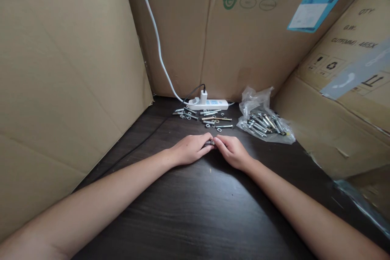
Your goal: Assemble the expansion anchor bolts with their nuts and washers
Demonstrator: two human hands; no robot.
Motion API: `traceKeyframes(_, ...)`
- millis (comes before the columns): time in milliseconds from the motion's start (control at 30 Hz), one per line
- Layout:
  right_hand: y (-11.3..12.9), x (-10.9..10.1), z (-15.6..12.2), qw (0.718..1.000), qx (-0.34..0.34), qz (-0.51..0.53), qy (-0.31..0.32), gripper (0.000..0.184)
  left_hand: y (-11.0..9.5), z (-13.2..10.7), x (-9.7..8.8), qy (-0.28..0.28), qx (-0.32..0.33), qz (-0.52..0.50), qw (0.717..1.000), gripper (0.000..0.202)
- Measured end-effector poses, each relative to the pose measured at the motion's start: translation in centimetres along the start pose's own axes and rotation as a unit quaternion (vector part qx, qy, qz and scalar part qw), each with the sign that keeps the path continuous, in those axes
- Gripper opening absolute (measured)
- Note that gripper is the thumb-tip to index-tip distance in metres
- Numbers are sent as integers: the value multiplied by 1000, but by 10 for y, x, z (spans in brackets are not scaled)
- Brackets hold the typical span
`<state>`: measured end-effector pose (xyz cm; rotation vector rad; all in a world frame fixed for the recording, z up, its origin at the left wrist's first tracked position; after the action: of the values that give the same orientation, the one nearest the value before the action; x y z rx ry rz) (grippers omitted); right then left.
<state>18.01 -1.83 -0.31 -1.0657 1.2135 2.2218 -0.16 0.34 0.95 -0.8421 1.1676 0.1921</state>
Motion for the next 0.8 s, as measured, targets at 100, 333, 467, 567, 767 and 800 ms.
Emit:
traceKeyframes(100,1,-1,0,1000,-1,-3,-11,35,0,0,0,-4,-2,3,1000,17)
traceKeyframes(333,2,-3,0,1000,-13,6,-23,22,-3,0,-1,-2,-16,10,1000,16)
traceKeyframes(467,1,-1,1,1000,-7,-7,-9,33,-2,-1,-1,1,-11,4,1000,18)
traceKeyframes(567,1,-1,1,1000,-7,-13,-11,35,-2,-1,0,-1,0,3,1000,17)
traceKeyframes(767,2,-2,-1,1000,-7,-2,-20,15,-3,-1,-1,4,-14,16,1000,15)
traceKeyframes(800,2,-2,-1,1000,-9,-3,-18,16,-3,-1,-1,5,-15,17,1000,15)
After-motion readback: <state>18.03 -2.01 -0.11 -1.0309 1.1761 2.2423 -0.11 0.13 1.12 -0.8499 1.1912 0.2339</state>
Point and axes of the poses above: each hand's wrist, its own z-axis towards the middle knuckle, its own x-axis out of the palm, y = z × x, the point moved 1 cm from there along z, towards the middle knuckle, and after that the axes turned 2 degrees about -x, right-handed, at the moved point
